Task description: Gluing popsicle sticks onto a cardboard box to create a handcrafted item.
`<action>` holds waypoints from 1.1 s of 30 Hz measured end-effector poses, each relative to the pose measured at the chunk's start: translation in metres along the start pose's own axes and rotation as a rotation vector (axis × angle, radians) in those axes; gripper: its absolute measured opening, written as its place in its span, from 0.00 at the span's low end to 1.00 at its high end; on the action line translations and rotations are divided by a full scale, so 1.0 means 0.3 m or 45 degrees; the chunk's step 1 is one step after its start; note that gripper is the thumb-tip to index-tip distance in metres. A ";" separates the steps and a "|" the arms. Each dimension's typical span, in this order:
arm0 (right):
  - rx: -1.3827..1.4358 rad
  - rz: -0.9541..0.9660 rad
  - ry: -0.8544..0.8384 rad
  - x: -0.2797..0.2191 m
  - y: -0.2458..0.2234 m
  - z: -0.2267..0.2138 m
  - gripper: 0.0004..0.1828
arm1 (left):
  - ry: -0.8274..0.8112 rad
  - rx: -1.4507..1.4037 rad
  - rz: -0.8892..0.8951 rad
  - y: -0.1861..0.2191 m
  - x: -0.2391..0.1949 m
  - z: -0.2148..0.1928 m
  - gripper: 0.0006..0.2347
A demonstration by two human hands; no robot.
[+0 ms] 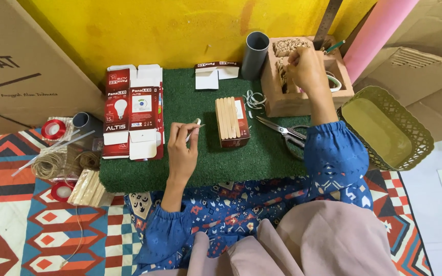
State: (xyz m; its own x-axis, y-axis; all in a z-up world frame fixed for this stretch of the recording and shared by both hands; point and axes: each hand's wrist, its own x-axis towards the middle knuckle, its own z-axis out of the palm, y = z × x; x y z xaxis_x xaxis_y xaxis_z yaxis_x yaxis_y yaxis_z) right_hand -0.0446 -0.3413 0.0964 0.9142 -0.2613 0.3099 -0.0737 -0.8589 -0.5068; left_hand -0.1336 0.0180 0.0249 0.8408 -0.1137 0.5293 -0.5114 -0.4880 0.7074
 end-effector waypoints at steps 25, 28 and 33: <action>0.133 -0.729 0.452 -0.096 -0.150 -0.223 0.10 | 0.225 -0.073 0.104 -0.164 -0.023 0.131 0.06; 0.299 -0.765 0.431 -0.196 -0.191 -0.206 0.15 | 0.287 -0.109 0.102 -0.165 -0.020 0.133 0.07; 0.373 -0.061 -0.271 -0.427 -0.244 -0.002 0.12 | 0.440 -0.131 0.113 -0.178 -0.018 0.133 0.06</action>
State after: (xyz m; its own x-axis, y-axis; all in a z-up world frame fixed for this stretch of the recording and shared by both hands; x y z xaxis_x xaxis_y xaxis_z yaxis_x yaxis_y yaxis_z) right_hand -0.1566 -0.2453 0.0942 0.9786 -0.0997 0.1799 0.0603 -0.6971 -0.7145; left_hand -0.1038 0.0101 -0.0345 0.6916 0.1554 0.7054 -0.6097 -0.3980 0.6855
